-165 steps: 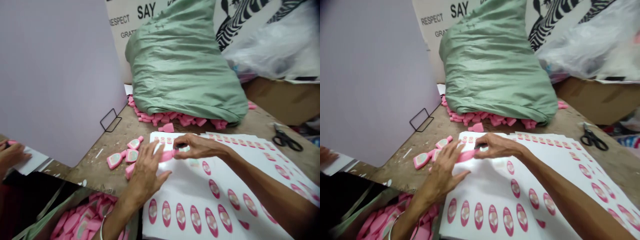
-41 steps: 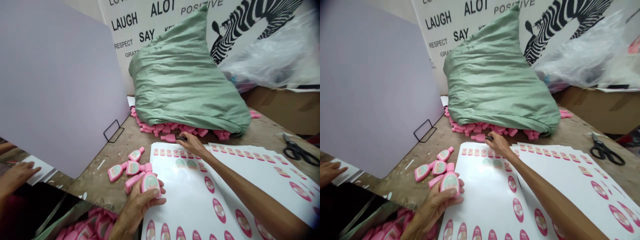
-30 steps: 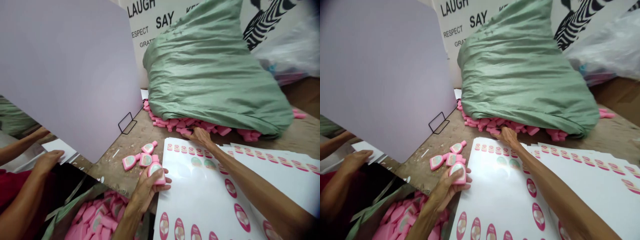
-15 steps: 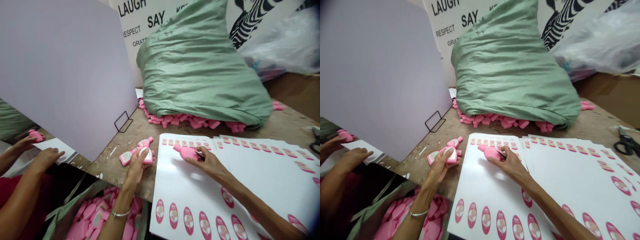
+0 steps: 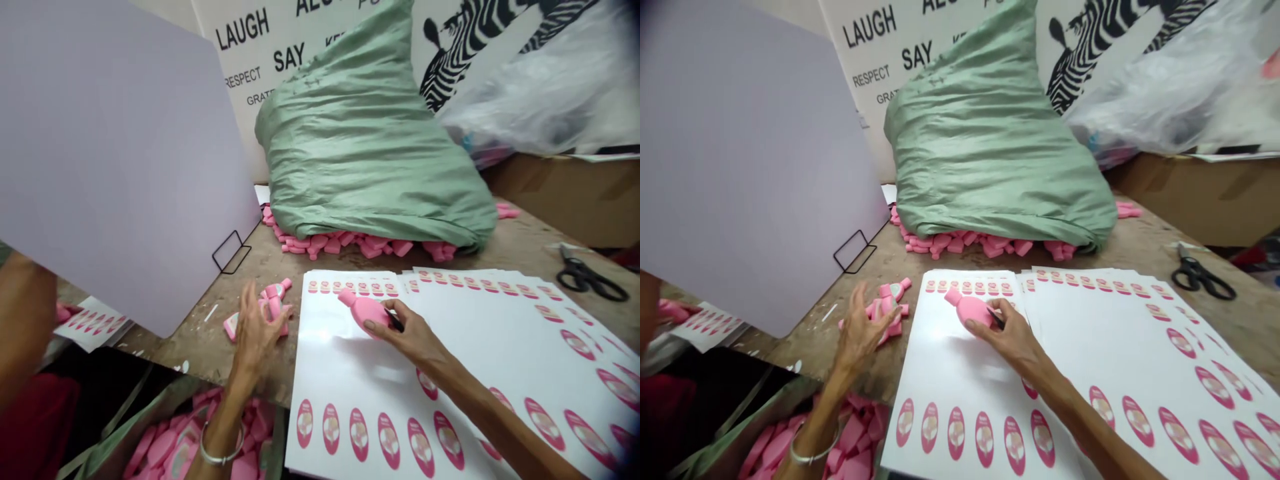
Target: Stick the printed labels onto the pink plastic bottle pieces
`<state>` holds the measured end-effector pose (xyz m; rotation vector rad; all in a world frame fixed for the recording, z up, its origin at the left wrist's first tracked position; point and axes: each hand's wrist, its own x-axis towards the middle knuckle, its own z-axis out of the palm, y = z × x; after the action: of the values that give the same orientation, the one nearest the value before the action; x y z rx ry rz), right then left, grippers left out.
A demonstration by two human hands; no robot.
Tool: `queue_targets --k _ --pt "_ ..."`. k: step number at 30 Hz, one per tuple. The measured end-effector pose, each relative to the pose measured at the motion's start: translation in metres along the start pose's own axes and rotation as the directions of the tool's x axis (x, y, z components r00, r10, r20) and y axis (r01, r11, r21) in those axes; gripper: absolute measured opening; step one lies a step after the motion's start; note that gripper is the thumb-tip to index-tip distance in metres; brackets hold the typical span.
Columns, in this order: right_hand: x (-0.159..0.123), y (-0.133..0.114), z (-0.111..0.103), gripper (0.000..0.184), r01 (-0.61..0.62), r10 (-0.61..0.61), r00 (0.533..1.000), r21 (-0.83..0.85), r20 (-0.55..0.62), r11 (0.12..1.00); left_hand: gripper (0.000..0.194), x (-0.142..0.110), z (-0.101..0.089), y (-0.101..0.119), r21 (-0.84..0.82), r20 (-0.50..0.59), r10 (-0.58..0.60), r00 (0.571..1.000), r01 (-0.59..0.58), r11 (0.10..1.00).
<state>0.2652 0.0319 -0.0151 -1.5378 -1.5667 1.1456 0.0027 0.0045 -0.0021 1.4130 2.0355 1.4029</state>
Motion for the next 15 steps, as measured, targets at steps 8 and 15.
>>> queue_targets --k 8,15 --pt "-0.047 -0.01 0.043 0.045 -0.032 -0.039 0.976 0.32 0.214 0.947 0.046 -0.08 0.052 0.05 -0.492 0.514 -0.121 0.849 0.407 0.77" --pt "-0.017 0.014 -0.001 0.035 0.158 -0.155 0.987 -0.091 0.041 0.983 0.045 -0.059 0.058 0.037 -0.528 0.572 -0.178 0.801 0.525 0.668"
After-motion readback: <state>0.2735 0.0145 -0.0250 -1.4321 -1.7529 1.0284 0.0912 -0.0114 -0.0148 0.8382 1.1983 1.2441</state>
